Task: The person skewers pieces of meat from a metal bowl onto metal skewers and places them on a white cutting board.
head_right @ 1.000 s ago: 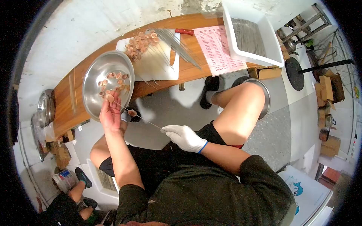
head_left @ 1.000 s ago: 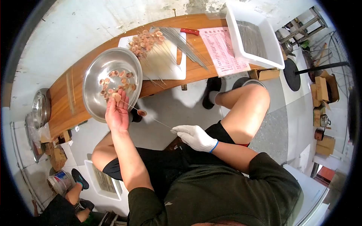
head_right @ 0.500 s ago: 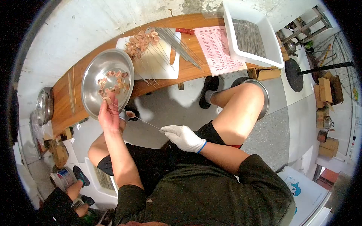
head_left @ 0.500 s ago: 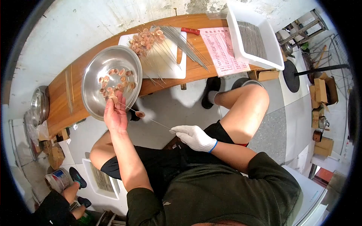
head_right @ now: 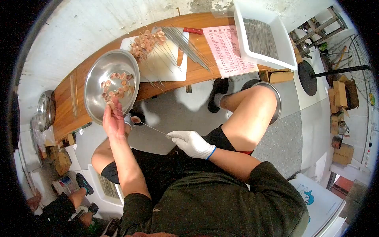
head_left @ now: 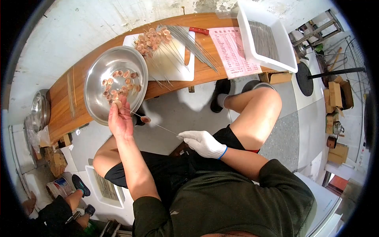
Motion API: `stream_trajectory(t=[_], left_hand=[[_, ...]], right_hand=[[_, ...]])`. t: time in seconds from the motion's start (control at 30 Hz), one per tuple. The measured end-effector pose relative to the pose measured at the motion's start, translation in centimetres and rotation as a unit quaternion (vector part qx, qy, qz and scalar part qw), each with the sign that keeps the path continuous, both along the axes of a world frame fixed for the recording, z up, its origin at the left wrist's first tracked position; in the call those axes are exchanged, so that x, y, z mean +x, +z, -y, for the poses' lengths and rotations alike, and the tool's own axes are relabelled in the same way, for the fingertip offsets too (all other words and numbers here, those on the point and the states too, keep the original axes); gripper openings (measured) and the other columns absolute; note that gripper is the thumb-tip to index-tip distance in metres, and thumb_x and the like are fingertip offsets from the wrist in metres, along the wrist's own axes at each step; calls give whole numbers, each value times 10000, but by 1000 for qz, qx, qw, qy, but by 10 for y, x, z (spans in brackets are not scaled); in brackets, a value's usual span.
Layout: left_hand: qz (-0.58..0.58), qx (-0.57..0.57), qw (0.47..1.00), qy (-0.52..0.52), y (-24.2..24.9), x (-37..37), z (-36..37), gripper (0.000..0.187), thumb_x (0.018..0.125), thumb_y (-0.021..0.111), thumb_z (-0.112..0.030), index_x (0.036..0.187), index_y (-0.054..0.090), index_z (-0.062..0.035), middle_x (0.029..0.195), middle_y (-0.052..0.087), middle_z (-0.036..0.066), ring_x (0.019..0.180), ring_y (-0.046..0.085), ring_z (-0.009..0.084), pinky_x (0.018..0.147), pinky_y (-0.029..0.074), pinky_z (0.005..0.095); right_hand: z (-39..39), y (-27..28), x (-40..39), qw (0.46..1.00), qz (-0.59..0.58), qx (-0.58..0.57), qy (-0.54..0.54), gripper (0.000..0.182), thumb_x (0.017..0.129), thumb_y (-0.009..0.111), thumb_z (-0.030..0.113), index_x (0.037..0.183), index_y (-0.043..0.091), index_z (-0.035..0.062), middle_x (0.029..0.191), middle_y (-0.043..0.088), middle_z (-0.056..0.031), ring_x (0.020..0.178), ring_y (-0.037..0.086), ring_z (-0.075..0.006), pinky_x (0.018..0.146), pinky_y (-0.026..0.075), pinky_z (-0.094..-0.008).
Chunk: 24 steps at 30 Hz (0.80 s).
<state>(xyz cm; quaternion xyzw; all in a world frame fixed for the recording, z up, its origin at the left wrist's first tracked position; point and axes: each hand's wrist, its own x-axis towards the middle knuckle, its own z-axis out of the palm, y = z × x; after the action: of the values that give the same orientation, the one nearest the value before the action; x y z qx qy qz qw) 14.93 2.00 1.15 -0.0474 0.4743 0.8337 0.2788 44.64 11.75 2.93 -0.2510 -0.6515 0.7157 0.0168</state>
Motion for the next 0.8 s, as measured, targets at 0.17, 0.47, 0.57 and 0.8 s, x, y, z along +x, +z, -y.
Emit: stream_trajectory(t=[0.17,0.47,0.57,0.8], left_hand=[[-4,-9,1000,4,2,1,-1,265,1038,470,-191,1220,531,-8,1295,589,158,1211,574,264,1008,472,382],[-16,-7,1000,17,2,3,-4,279,1040,465,-181,1234,519,12,1253,615,158,1169,603,250,967,506,354],[-21,-5,1000,18,2,4,-4,281,1039,468,-180,1236,516,14,1249,618,159,1157,610,245,962,511,351],[-42,-7,999,18,0,6,-4,272,1033,486,-184,1219,522,11,1249,619,158,1156,611,250,965,510,353]], right_hand=[[0,2,0,1000,-1,-8,-6,314,972,524,87,1232,595,-75,1183,677,-166,1110,633,-193,990,473,-313],[1,-2,1,1000,-1,6,-6,304,966,523,84,1215,607,-69,1176,681,-166,1096,642,-205,981,478,-318],[1,0,1,1000,2,8,-5,305,966,522,87,1216,608,-66,1170,684,-164,1093,644,-204,980,478,-318],[3,-5,2,1000,2,9,-13,305,965,529,97,1212,612,-61,1160,689,-161,1087,648,-201,971,482,-316]])
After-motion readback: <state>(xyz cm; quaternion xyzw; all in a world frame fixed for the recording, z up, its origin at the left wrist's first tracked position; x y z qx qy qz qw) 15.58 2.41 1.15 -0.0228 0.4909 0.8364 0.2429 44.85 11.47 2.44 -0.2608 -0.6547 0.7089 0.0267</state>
